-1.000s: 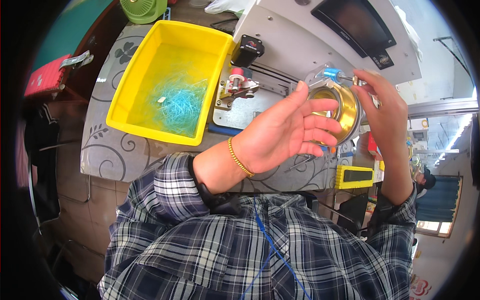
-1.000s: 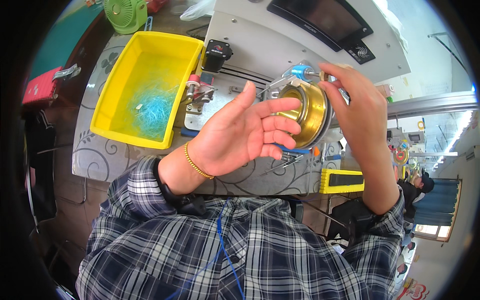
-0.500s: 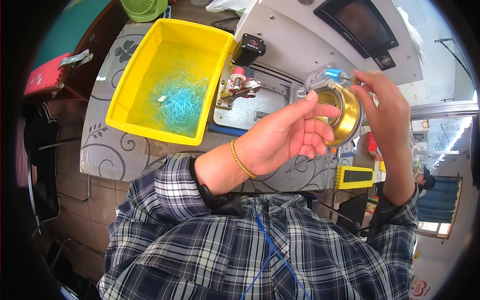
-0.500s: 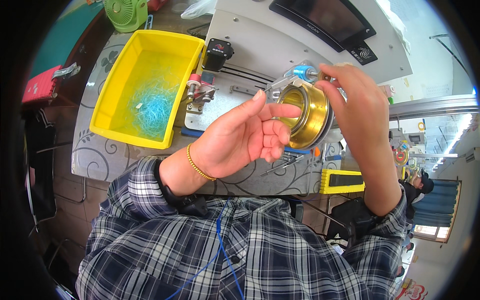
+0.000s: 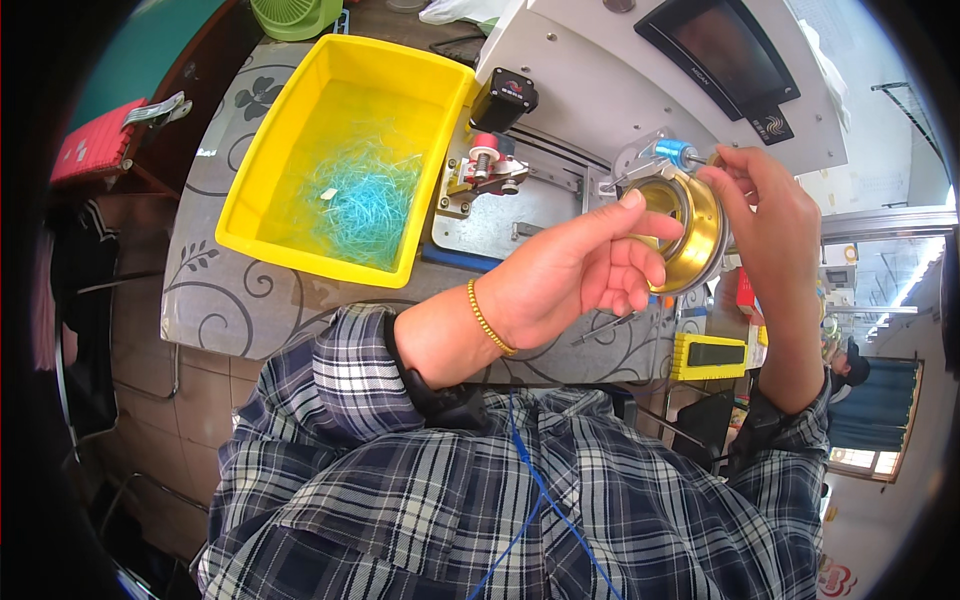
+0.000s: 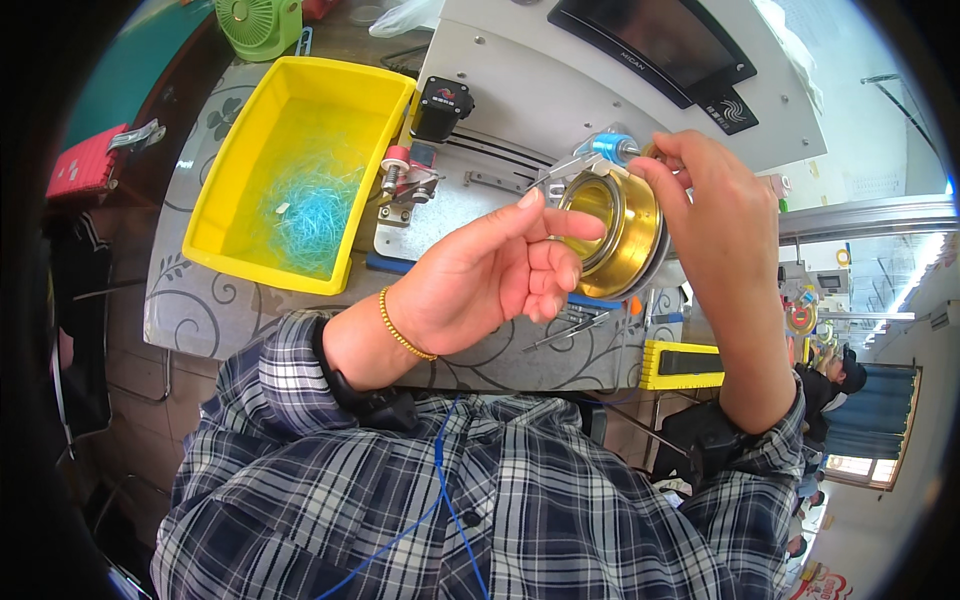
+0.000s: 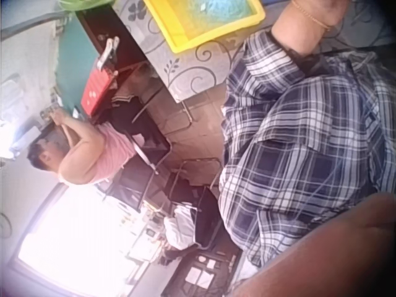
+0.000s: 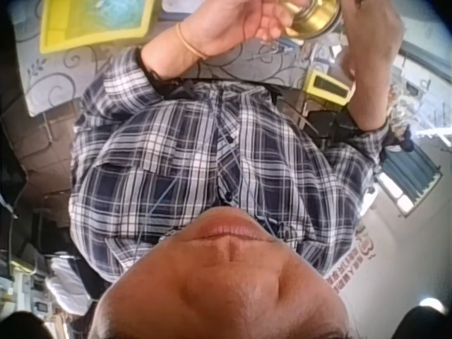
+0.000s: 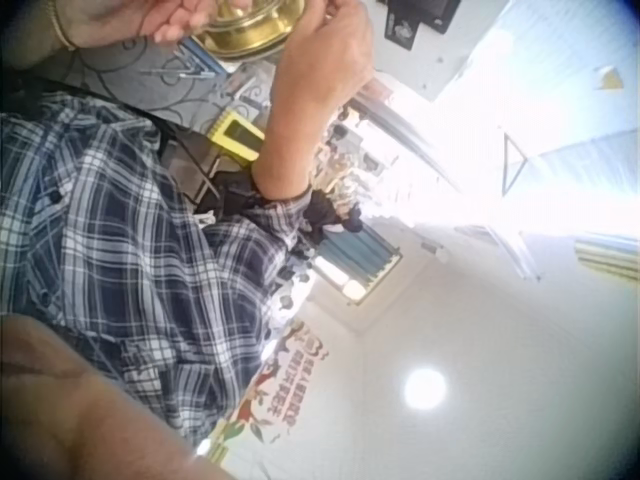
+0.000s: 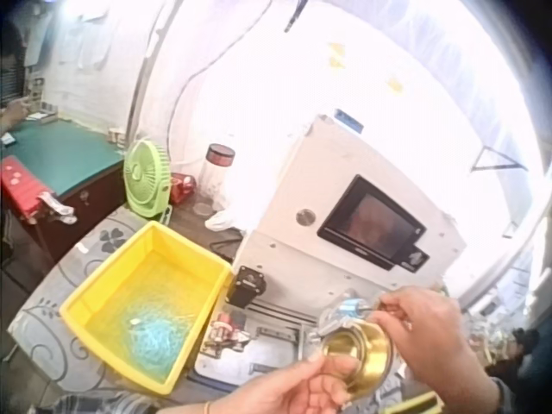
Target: Manually wind thread or wire onto a spool using a specialized mechanical winding machine.
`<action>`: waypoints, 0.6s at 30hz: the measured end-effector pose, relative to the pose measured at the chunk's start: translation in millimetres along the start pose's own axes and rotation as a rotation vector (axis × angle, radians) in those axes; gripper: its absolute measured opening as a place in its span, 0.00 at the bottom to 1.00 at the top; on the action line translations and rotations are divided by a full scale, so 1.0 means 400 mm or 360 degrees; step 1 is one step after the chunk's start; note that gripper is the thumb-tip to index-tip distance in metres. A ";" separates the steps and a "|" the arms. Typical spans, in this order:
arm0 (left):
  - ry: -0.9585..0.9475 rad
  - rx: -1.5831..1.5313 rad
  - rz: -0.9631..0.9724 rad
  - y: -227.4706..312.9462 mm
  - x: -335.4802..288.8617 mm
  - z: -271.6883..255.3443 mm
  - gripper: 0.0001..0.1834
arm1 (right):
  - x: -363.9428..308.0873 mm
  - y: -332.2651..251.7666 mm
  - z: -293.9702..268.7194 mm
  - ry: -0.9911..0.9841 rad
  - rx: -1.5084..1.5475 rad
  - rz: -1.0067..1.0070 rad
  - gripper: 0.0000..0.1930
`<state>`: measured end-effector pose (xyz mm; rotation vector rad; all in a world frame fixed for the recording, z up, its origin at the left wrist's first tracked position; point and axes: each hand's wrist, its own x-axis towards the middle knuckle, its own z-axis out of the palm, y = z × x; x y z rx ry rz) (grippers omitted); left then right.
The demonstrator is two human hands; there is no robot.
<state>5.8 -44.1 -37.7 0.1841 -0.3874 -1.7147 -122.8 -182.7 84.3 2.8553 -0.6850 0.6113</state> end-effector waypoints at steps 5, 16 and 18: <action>-0.0020 0.0008 0.0017 -0.002 -0.002 -0.002 0.30 | 0.014 -0.015 -0.008 -0.0069 -0.0036 0.0023 0.11; -0.0003 0.0057 0.0019 0.001 -0.002 0.000 0.29 | 0.038 -0.009 0.000 -0.0228 -0.0380 0.0188 0.25; -0.0006 0.0073 0.0024 0.000 -0.001 0.000 0.28 | 0.043 0.004 0.009 -0.0283 -0.0356 0.0248 0.27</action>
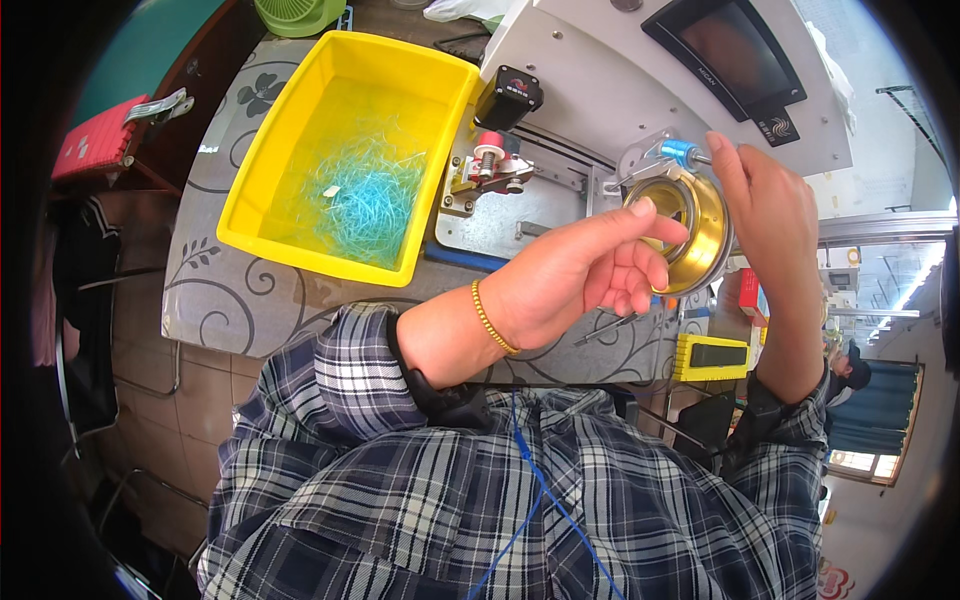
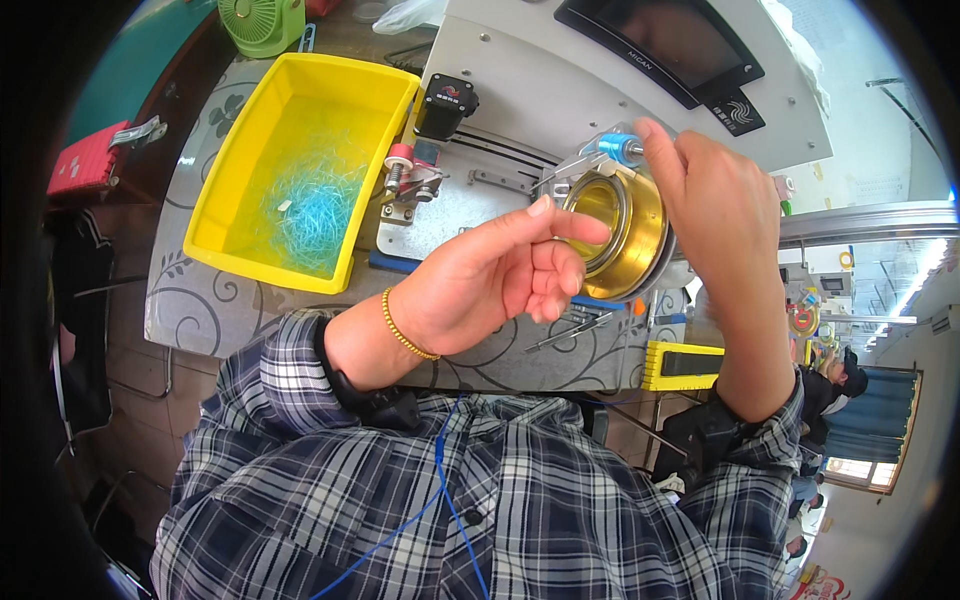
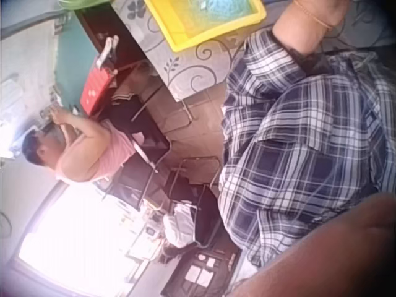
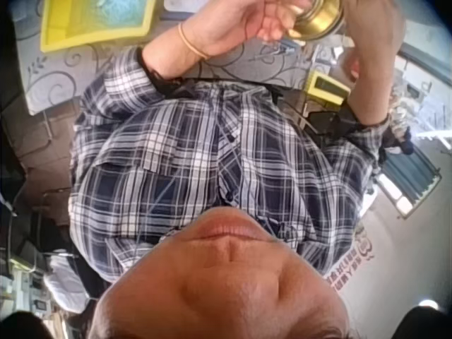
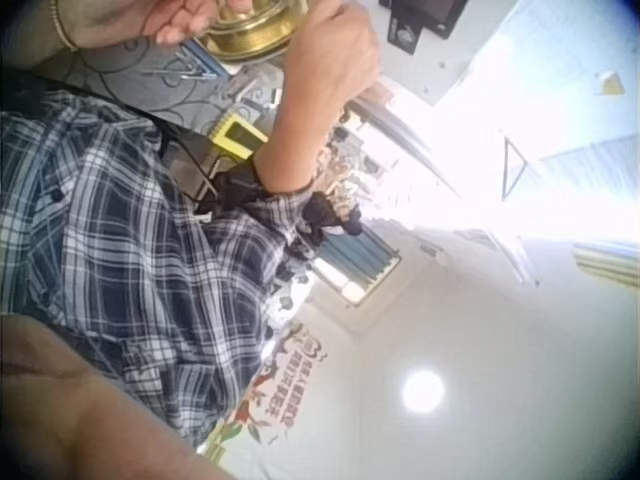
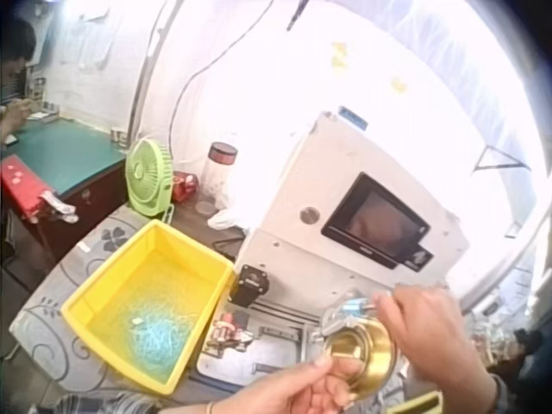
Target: Manually wind thread or wire onto a spool using a specialized mechanical winding machine.
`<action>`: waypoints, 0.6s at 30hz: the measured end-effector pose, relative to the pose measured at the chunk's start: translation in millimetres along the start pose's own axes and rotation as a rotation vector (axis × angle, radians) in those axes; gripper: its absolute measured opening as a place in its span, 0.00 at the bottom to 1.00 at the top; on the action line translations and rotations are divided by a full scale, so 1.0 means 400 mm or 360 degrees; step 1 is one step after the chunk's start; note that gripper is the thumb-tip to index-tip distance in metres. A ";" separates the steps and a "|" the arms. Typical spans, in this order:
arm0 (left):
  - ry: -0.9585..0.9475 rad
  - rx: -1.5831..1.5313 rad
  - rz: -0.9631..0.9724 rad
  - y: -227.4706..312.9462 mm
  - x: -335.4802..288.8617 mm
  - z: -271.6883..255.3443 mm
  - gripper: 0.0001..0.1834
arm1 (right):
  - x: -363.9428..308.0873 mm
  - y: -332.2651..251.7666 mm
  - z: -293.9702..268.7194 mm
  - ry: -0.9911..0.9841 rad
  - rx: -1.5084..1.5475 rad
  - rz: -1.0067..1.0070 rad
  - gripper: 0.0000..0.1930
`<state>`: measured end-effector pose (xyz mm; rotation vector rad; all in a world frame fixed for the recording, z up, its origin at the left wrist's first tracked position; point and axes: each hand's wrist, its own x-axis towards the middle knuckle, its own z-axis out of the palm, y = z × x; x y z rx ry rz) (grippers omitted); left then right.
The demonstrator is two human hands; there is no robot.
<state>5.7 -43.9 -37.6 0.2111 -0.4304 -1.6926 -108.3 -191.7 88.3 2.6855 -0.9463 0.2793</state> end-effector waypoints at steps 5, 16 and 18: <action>0.0019 0.0040 -0.0009 0.000 0.003 -0.001 0.28 | 0.012 0.012 0.003 -0.0147 0.0088 0.0157 0.26; 0.0047 0.0121 0.0002 -0.001 -0.003 -0.001 0.27 | -0.043 0.008 -0.030 0.0151 0.0466 -0.0495 0.13; 0.0057 0.0170 0.0004 0.001 -0.006 0.006 0.26 | -0.039 0.030 -0.016 0.0157 0.0401 -0.0468 0.14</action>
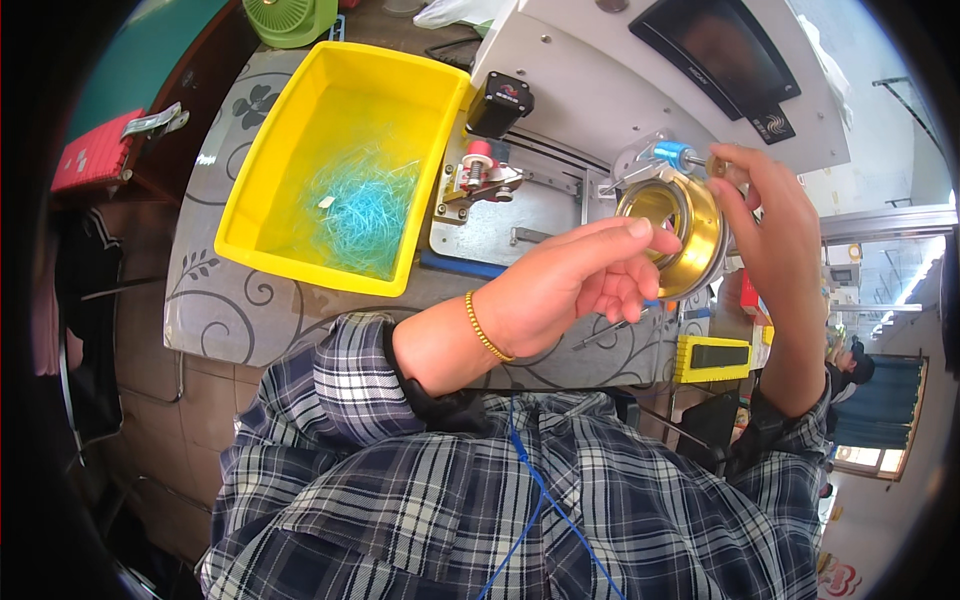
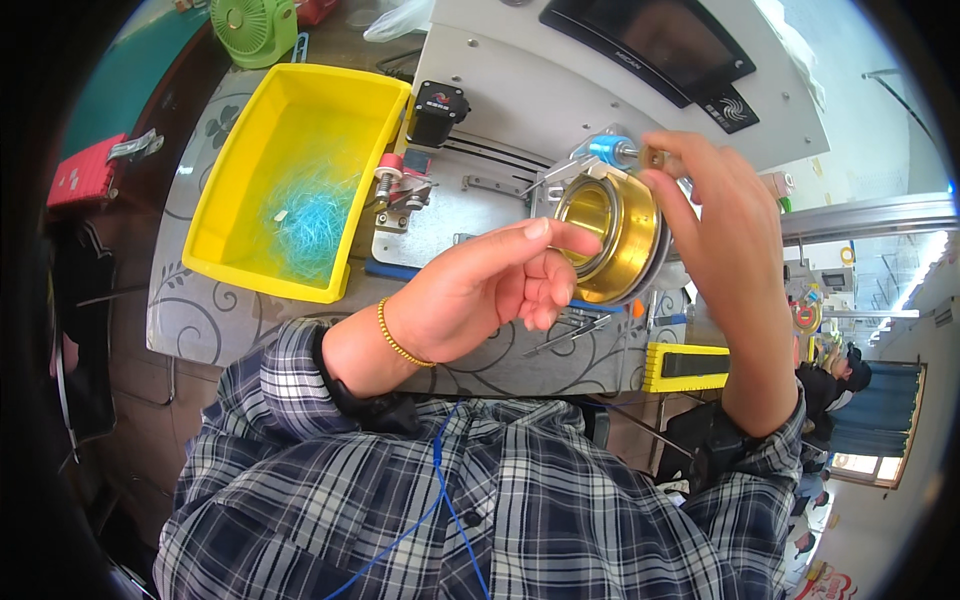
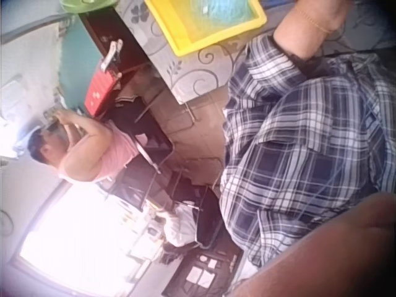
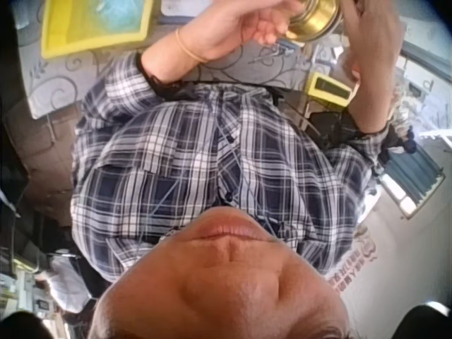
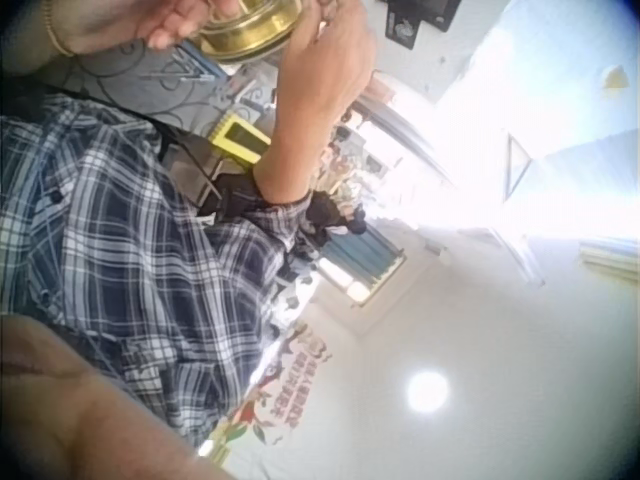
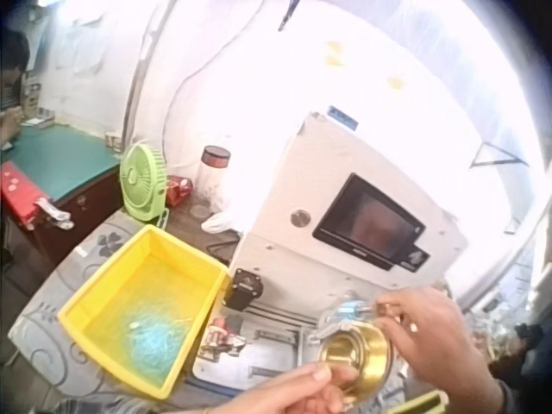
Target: Manually wind thread or wire onto a spool using a specialized mechanical winding machine.
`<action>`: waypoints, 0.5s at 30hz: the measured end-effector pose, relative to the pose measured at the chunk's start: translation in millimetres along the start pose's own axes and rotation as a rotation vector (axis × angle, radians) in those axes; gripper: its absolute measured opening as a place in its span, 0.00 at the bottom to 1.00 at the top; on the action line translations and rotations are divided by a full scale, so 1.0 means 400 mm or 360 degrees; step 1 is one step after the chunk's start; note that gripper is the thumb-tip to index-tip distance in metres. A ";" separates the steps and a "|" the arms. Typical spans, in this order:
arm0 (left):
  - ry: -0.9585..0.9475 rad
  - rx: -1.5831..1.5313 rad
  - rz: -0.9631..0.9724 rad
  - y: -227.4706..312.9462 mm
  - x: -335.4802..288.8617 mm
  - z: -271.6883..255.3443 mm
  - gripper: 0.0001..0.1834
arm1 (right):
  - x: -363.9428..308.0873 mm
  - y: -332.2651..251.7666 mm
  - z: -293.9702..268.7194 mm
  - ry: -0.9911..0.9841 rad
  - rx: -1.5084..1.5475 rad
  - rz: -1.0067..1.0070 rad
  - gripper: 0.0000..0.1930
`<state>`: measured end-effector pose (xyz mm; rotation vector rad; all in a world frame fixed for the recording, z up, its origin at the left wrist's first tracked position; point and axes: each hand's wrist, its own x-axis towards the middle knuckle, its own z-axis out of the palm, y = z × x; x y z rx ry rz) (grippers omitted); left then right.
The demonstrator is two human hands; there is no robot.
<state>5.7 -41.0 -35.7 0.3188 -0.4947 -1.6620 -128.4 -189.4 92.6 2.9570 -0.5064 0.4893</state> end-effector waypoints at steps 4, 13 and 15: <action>0.0072 0.0026 -0.0052 -0.002 0.012 0.005 0.25 | -0.012 0.002 -0.003 -0.0074 -0.0281 0.0349 0.12; 0.0095 0.0067 -0.0008 -0.007 0.003 0.008 0.25 | -0.010 0.043 0.020 0.0240 -0.0190 -0.0104 0.12; 0.0122 0.0077 0.0010 -0.008 0.009 0.008 0.24 | -0.008 0.044 0.023 0.0343 -0.0320 -0.0054 0.12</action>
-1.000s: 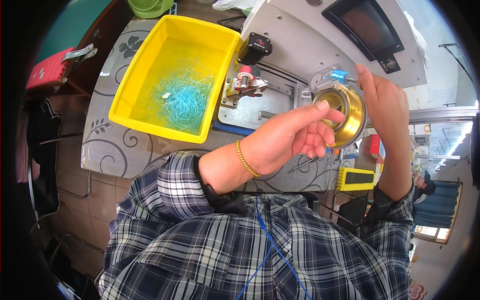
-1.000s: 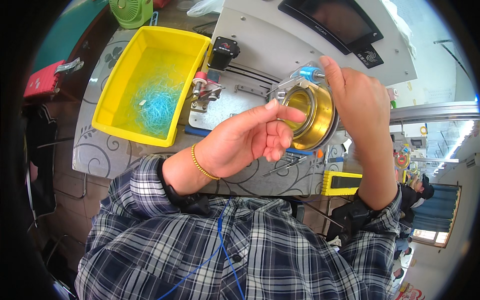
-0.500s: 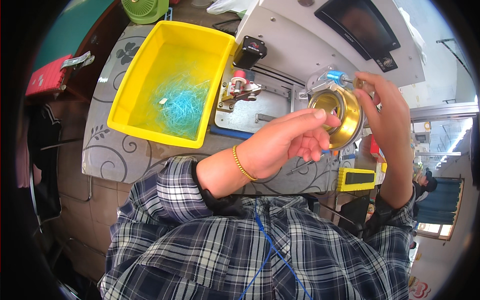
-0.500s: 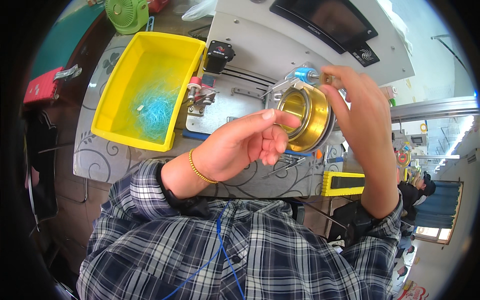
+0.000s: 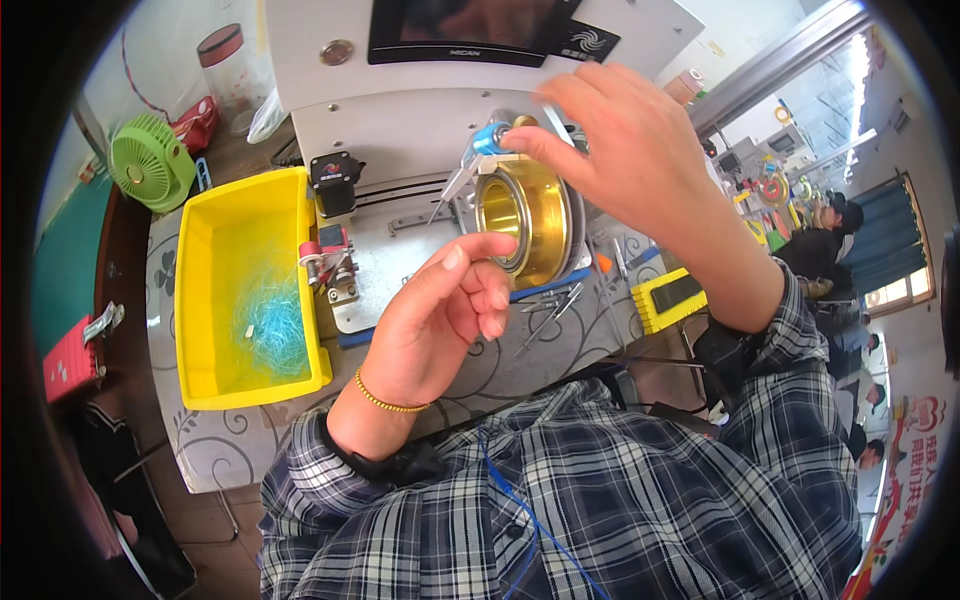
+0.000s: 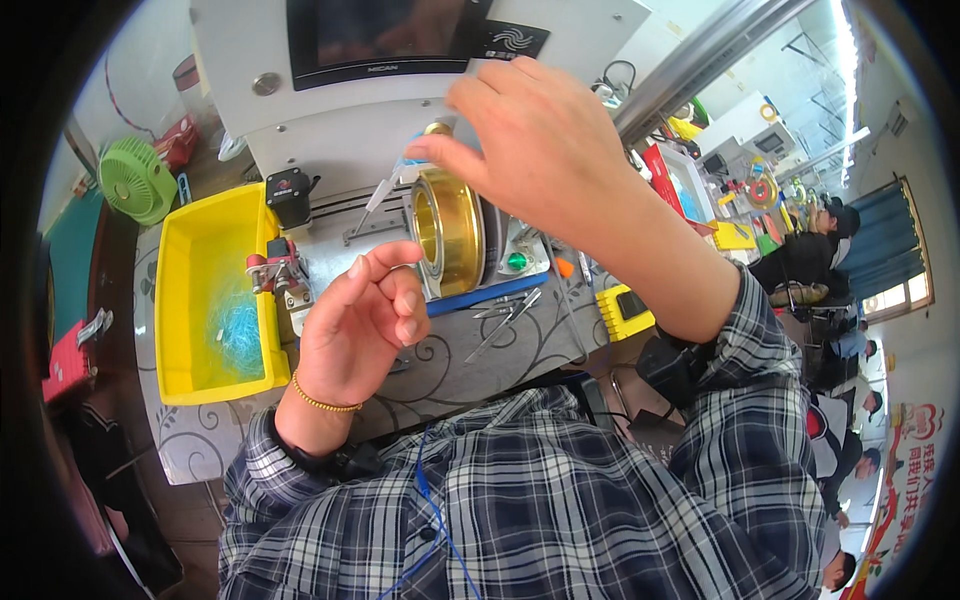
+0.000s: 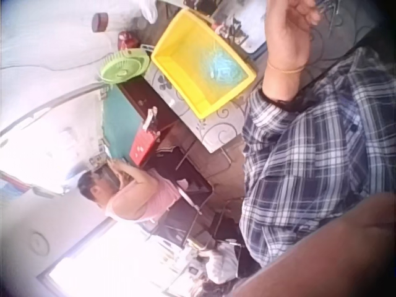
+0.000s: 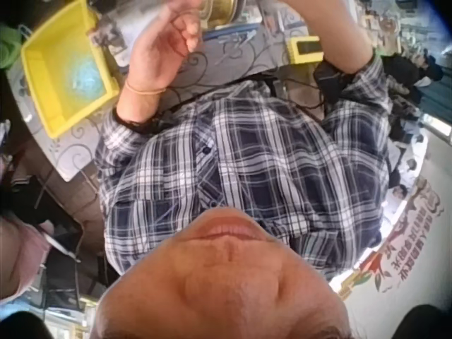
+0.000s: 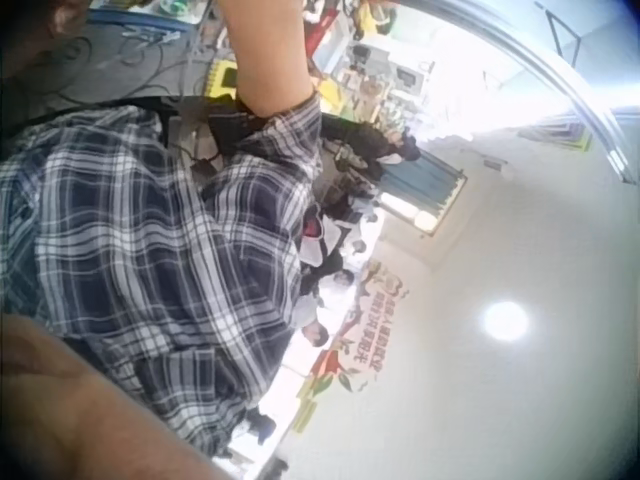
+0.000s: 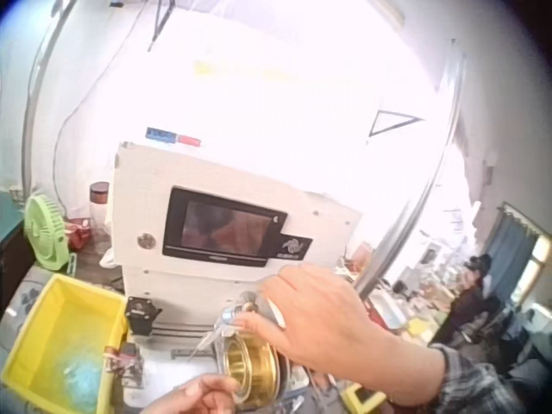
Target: Manually wind thread or wire onto a spool using a specialized mechanical winding machine.
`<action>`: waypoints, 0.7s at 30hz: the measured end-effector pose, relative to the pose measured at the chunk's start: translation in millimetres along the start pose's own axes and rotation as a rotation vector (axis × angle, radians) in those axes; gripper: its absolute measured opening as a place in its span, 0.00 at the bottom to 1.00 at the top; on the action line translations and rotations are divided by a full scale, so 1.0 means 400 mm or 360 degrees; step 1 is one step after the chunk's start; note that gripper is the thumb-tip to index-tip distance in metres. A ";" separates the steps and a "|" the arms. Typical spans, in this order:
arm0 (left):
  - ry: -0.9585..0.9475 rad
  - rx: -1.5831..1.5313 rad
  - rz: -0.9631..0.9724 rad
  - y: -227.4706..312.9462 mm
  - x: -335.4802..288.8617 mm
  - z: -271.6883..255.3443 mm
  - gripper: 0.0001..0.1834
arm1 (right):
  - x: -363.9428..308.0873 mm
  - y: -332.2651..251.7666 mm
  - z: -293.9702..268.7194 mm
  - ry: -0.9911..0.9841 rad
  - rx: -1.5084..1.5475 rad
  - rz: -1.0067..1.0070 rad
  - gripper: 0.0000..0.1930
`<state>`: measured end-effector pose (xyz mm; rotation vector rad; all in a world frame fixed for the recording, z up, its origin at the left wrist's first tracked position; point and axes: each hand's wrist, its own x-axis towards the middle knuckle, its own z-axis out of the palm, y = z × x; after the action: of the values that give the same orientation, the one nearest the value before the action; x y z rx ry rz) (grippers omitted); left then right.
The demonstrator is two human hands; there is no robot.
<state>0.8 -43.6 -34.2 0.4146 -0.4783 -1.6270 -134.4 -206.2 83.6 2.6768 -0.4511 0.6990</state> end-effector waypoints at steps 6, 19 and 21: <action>-0.0034 -0.0040 -0.0002 -0.003 -0.001 -0.011 0.24 | -0.007 -0.018 0.005 -0.0195 0.0136 0.0155 0.13; 0.0030 0.0050 -0.0009 -0.004 -0.007 -0.003 0.23 | 0.012 -0.027 -0.010 -0.0369 0.0054 0.0232 0.15; 0.0032 0.0042 -0.0011 -0.005 -0.004 -0.004 0.23 | 0.010 -0.024 -0.007 0.0049 0.0235 -0.0067 0.16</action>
<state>0.3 -41.9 -36.5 0.4524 -0.4838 -1.6230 -128.4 -197.2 85.7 2.7995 -0.3462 0.7886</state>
